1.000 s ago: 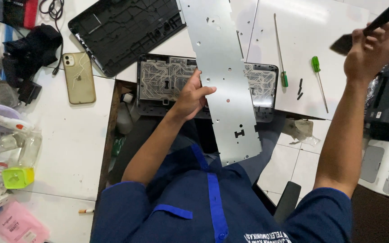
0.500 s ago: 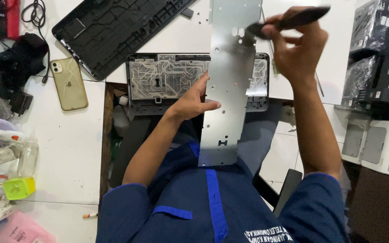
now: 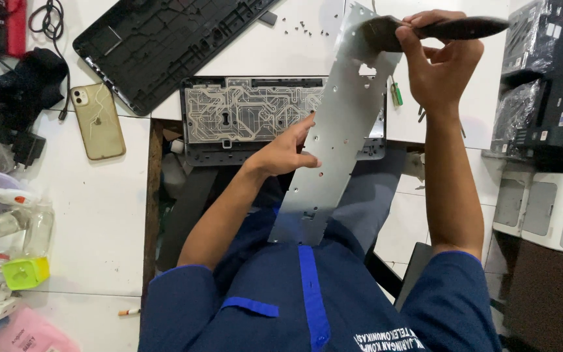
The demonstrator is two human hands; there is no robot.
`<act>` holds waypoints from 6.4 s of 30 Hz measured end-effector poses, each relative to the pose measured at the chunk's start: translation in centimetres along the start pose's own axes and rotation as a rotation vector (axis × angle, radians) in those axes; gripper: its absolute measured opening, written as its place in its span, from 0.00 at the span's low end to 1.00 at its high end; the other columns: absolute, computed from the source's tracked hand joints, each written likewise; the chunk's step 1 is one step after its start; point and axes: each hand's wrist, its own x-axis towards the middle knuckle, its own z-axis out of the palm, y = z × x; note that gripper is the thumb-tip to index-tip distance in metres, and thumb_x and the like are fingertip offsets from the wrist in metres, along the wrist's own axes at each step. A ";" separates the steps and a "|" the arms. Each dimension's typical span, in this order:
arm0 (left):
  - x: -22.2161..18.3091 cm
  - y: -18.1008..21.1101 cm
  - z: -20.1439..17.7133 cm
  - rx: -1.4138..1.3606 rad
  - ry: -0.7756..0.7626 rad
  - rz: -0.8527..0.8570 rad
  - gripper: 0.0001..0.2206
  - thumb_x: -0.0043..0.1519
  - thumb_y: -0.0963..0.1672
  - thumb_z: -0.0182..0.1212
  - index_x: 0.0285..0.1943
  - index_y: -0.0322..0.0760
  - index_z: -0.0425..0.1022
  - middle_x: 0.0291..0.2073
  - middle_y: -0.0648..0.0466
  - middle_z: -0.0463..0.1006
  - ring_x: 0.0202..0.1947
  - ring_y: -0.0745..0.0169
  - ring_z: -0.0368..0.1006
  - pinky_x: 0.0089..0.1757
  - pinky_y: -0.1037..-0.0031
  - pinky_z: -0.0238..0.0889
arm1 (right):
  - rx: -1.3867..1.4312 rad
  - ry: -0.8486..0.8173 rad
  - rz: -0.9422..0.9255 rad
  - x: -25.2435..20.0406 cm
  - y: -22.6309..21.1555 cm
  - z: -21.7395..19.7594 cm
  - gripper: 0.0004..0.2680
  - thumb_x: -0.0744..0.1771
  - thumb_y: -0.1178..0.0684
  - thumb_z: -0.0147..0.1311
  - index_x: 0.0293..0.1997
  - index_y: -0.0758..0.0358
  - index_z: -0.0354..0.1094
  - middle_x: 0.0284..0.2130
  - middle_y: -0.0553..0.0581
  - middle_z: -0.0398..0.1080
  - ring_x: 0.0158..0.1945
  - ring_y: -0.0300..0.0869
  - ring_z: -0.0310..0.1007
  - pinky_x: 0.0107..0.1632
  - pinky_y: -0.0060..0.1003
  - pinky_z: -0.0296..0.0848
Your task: Opening a keyboard casing, removing internal components, and cleaning them with a brush.
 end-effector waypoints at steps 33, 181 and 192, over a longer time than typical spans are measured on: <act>-1.1 -2.6 -2.0 -0.049 0.011 0.060 0.54 0.67 0.33 0.72 0.99 0.41 0.36 0.90 0.49 0.62 0.73 0.55 0.75 0.64 0.67 0.78 | -0.051 -0.540 0.110 0.0 -2.9 -6.6 0.08 0.78 0.73 0.70 0.60 0.76 0.73 0.54 0.74 0.81 0.67 0.62 0.88 0.67 0.51 0.92; -3.4 1.2 0.4 -0.090 0.572 0.492 0.29 0.91 0.57 0.40 0.91 0.36 0.67 0.76 0.35 0.78 0.77 0.37 0.75 0.81 0.35 0.53 | 0.452 -0.171 0.154 -9.3 -3.8 9.4 0.25 0.80 0.37 0.28 0.46 0.63 0.75 0.29 0.58 0.72 0.23 0.44 0.73 0.27 0.35 0.70; -7.0 -0.3 -1.8 -0.814 0.322 0.351 0.47 0.74 0.67 0.53 0.94 0.37 0.59 0.90 0.42 0.64 0.86 0.31 0.66 0.76 0.30 0.65 | -0.081 0.087 0.186 -6.1 2.5 5.3 0.22 0.83 0.37 0.38 0.49 0.63 0.75 0.42 0.60 0.82 0.38 0.45 0.74 0.41 0.42 0.73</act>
